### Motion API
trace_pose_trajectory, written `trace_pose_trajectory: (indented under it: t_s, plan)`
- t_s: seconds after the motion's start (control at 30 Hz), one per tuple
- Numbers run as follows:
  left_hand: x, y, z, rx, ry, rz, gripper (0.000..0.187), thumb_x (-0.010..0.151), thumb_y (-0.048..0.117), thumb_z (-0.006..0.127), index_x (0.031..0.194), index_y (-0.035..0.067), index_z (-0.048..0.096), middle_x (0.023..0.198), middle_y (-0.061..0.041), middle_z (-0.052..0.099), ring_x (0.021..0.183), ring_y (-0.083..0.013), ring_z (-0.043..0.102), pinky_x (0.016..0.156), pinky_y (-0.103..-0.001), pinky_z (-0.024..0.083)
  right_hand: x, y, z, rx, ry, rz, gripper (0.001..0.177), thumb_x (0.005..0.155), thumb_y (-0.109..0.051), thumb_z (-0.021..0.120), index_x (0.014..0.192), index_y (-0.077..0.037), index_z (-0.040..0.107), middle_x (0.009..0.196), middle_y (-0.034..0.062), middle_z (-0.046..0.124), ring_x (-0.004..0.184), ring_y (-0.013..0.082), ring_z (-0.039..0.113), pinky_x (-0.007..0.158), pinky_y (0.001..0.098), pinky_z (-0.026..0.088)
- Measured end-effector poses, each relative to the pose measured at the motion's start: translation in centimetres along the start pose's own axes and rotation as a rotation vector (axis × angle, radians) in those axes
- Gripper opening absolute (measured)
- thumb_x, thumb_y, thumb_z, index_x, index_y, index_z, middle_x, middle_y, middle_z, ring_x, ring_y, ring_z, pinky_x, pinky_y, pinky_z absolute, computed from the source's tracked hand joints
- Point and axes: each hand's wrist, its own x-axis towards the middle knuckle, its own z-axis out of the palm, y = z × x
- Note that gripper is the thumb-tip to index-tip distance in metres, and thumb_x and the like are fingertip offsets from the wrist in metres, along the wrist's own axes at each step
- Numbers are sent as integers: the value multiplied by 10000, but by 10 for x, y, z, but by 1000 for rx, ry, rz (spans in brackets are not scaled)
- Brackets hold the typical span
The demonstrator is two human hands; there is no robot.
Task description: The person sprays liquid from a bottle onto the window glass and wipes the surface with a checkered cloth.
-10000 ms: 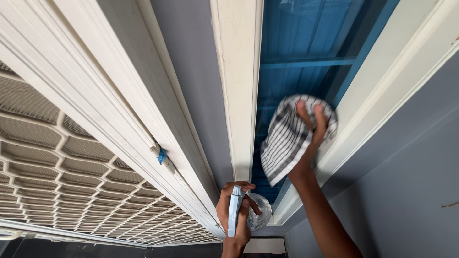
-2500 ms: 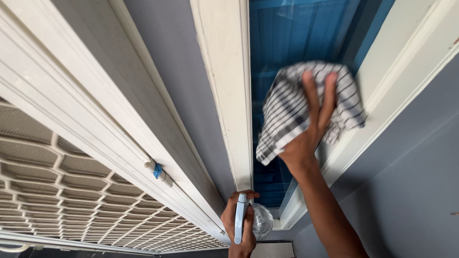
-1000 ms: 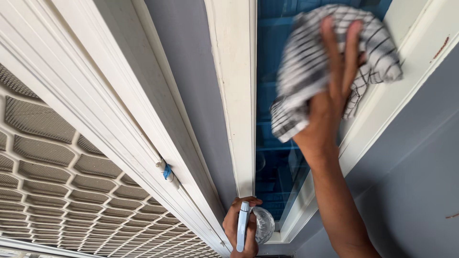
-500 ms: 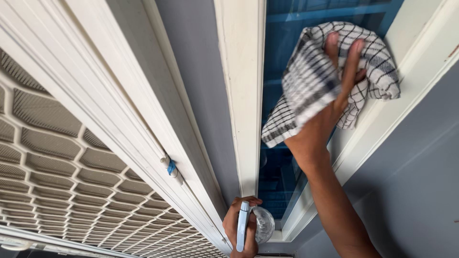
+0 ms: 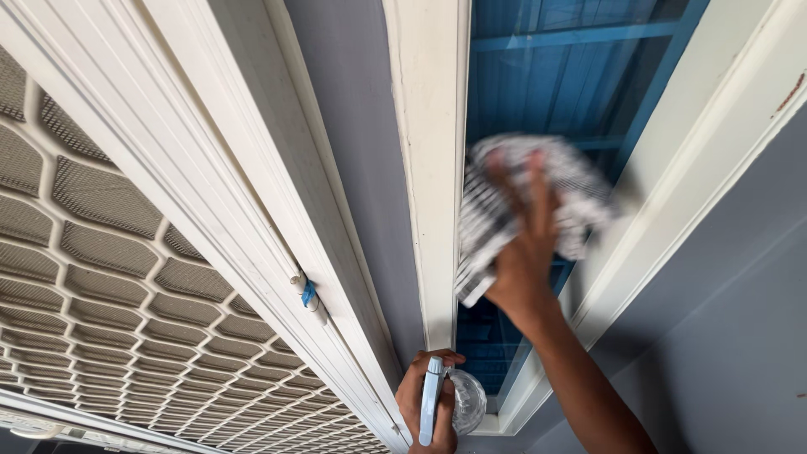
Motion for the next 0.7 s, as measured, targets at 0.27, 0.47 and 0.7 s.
trace_pose_trajectory:
  t_s: [0.27, 0.47, 0.7]
  plan:
    - [-5, -4, 0, 13, 58, -81, 242, 887, 182, 630, 999, -31, 656, 905, -219, 773, 844, -286, 765, 760, -384, 572, -24, 16, -6, 6, 129, 114, 628, 947, -171, 774, 1472, 1, 475, 1711, 114, 306, 1614, 423, 148, 1343, 636, 121]
    - [-8, -7, -6, 20, 80, -71, 260, 902, 208, 638, 1003, -31, 657, 910, -221, 779, 867, -289, 758, 789, -383, 571, -82, 13, 43, 91, -70, 170, 468, 824, 19, 622, 1292, 8, 608, 1680, 134, 339, 1593, 462, 271, 1212, 463, 328]
    - [-13, -8, -11, -4, 72, -101, 234, 879, 154, 629, 1013, -36, 653, 929, -223, 776, 888, -291, 762, 850, -405, 582, -85, 20, 19, -87, 145, 87, 527, 844, -147, 750, 1336, -36, 596, 1628, 130, 340, 1501, 446, 239, 1211, 612, 280]
